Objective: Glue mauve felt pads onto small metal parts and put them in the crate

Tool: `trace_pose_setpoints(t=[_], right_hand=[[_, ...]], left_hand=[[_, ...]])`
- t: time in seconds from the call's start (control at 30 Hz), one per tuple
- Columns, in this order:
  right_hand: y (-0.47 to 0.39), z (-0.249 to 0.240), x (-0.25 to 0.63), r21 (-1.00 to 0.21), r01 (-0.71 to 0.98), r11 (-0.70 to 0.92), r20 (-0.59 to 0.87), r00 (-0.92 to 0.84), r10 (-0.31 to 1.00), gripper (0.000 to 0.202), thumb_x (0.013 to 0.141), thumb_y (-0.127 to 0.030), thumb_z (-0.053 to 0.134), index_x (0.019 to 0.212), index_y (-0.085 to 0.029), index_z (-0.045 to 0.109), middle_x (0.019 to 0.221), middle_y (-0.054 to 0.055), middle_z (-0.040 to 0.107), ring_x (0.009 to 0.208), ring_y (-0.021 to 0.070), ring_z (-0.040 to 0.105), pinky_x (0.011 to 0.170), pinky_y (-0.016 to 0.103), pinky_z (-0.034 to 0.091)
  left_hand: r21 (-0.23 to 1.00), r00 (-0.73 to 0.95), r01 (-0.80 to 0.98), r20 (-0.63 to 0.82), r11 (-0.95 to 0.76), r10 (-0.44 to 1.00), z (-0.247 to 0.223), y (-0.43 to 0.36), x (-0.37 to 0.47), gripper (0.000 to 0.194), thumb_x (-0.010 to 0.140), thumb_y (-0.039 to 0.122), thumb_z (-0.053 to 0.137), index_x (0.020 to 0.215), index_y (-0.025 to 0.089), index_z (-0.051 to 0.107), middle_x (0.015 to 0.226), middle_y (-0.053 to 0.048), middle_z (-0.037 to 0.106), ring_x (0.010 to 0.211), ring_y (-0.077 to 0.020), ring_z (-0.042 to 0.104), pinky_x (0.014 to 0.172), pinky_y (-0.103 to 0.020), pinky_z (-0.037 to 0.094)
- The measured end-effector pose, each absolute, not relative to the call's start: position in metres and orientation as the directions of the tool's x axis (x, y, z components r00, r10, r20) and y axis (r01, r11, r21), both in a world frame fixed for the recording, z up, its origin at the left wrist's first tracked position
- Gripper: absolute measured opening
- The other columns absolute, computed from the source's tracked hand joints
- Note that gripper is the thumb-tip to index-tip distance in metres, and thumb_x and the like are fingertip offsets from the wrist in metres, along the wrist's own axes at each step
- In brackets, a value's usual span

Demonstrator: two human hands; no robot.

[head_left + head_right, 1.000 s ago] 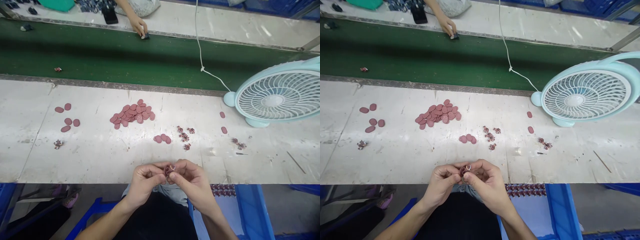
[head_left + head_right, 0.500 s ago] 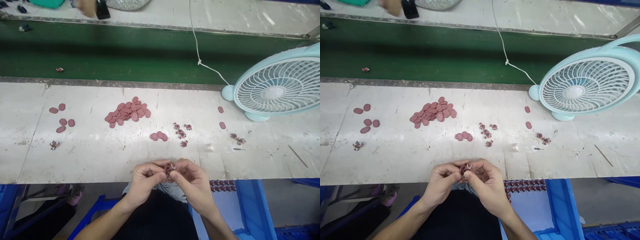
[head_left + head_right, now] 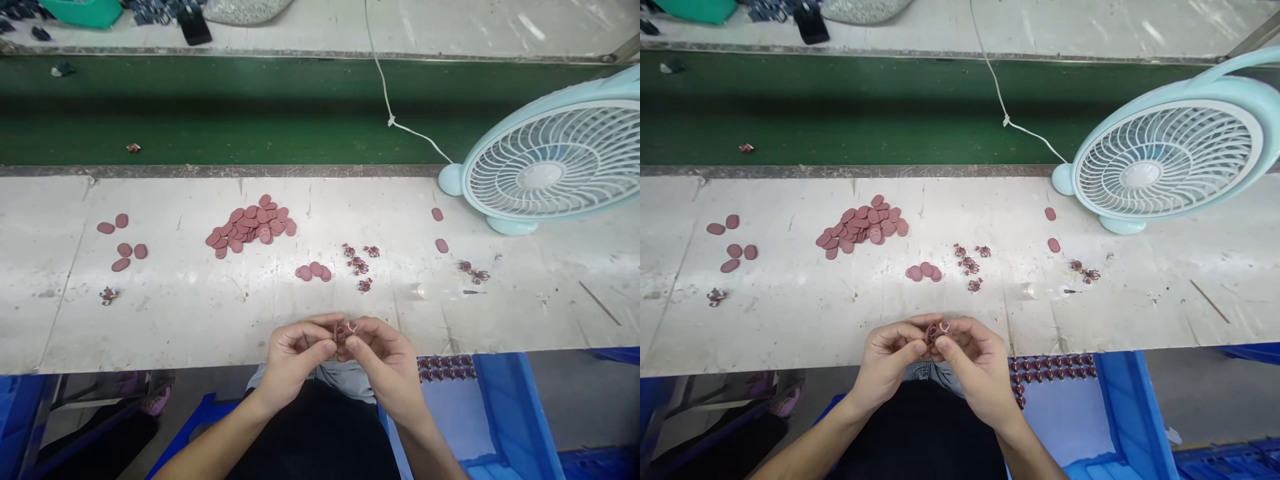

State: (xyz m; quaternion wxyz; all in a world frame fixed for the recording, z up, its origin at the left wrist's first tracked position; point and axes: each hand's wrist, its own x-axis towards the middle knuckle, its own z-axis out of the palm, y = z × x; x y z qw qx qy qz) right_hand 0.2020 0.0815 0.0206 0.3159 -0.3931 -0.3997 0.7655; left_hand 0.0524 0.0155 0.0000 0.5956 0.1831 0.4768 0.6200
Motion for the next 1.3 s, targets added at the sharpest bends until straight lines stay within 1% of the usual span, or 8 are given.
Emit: trace_pose_setpoints(t=[0.1, 0.17, 0.27, 0.33, 0.57, 0.83, 1.03, 1.3], right_hand=[[0.077, 0.007, 0.225, -0.863, -0.209, -0.460, -0.359, -0.387, 0.849, 0.009, 0.091, -0.027, 0.074, 0.100, -0.025, 0.074, 0.089, 0.002, 0.075, 0.077, 0.0152, 0.072, 0.065, 0.025, 0.062], [0.075, -0.005, 0.249, -0.882, -0.199, -0.427, -0.374, -0.257, 0.891, 0.011, 0.090, -0.028, 0.076, 0.100, -0.023, 0.073, 0.090, 0.003, 0.074, 0.075, 0.0157, 0.072, 0.063, 0.025, 0.062], [0.070, -0.027, 0.293, -0.924, -0.112, -0.365, -0.367, -0.003, 0.930, 0.021, 0.085, -0.030, 0.081, 0.101, -0.020, 0.072, 0.090, 0.006, 0.075, 0.072, 0.0172, 0.072, 0.062, 0.028, 0.063], [0.065, -0.041, 0.323, -0.940, -0.039, -0.339, -0.341, 0.152, 0.928, 0.028, 0.083, -0.034, 0.082, 0.103, -0.018, 0.071, 0.087, 0.006, 0.074, 0.070, 0.0182, 0.072, 0.060, 0.029, 0.064], [0.009, -0.093, 0.419, -0.894, 0.209, -0.395, -0.276, 0.438, 0.856, 0.029, 0.092, -0.039, 0.073, 0.108, -0.016, 0.066, 0.090, 0.003, 0.071, 0.079, 0.0169, 0.072, 0.074, 0.034, 0.063], [-0.054, -0.184, 0.447, -0.650, 0.586, -0.484, -0.366, 0.317, 0.875, 0.024, 0.098, -0.036, 0.065, 0.111, -0.015, 0.066, 0.108, 0.006, 0.069, 0.093, 0.0189, 0.069, 0.083, 0.039, 0.060], [-0.062, -0.220, 0.448, -0.463, 0.741, -0.486, -0.393, 0.320, 0.862, 0.027, 0.099, -0.036, 0.064, 0.117, -0.016, 0.065, 0.117, 0.008, 0.068, 0.101, 0.0213, 0.068, 0.089, 0.043, 0.058], [-0.063, -0.222, 0.443, -0.362, 0.807, -0.467, -0.410, 0.312, 0.857, 0.029, 0.099, -0.035, 0.063, 0.121, -0.017, 0.064, 0.122, 0.008, 0.066, 0.106, 0.0230, 0.067, 0.092, 0.045, 0.057]], left_hand=[[0.956, -0.304, -0.274, -0.191, 0.106, 0.933, -0.003, 0.027, 0.035, 0.017, 0.084, 0.023, 0.078, 0.101, 0.024, 0.079, 0.127, -0.010, 0.074, 0.111, -0.0285, 0.073, 0.080, -0.035, 0.064], [0.990, -0.386, 0.129, -0.007, 0.062, 0.922, -0.007, 0.040, 0.016, 0.022, 0.086, 0.024, 0.076, 0.108, 0.024, 0.077, 0.128, -0.010, 0.073, 0.115, -0.0280, 0.070, 0.080, -0.035, 0.063], [0.689, -0.271, 0.724, 0.249, 0.027, 0.930, -0.014, 0.062, -0.012, 0.024, 0.088, 0.028, 0.073, 0.111, 0.023, 0.076, 0.129, -0.011, 0.072, 0.117, -0.0287, 0.068, 0.094, -0.042, 0.059], [0.525, -0.144, 0.851, 0.273, -0.022, 0.951, -0.019, 0.072, -0.022, 0.020, 0.090, 0.029, 0.070, 0.107, 0.021, 0.076, 0.124, -0.011, 0.074, 0.114, -0.0294, 0.069, 0.102, -0.045, 0.054], [0.391, -0.068, 0.919, 0.285, -0.051, 0.956, -0.021, 0.082, -0.022, 0.014, 0.090, 0.031, 0.070, 0.098, 0.021, 0.077, 0.113, -0.004, 0.079, 0.108, -0.0250, 0.072, 0.102, -0.042, 0.054], [0.687, -0.344, 0.713, 0.167, 0.141, 0.924, -0.002, 0.083, -0.015, 0.034, 0.079, 0.033, 0.079, 0.110, 0.020, 0.077, 0.112, -0.006, 0.078, 0.094, -0.0244, 0.074, 0.081, -0.038, 0.063], [0.879, -0.468, 0.466, 0.145, 0.104, 0.872, -0.006, 0.073, -0.016, 0.037, 0.069, 0.023, 0.087, 0.104, 0.016, 0.080, 0.099, -0.006, 0.080, 0.090, -0.0244, 0.075, 0.089, -0.042, 0.063], [0.559, -0.254, 0.826, 0.258, 0.070, 0.932, -0.017, 0.073, -0.016, 0.029, 0.081, 0.031, 0.078, 0.107, 0.019, 0.078, 0.114, -0.007, 0.077, 0.079, -0.0189, 0.073, 0.080, -0.039, 0.064]])
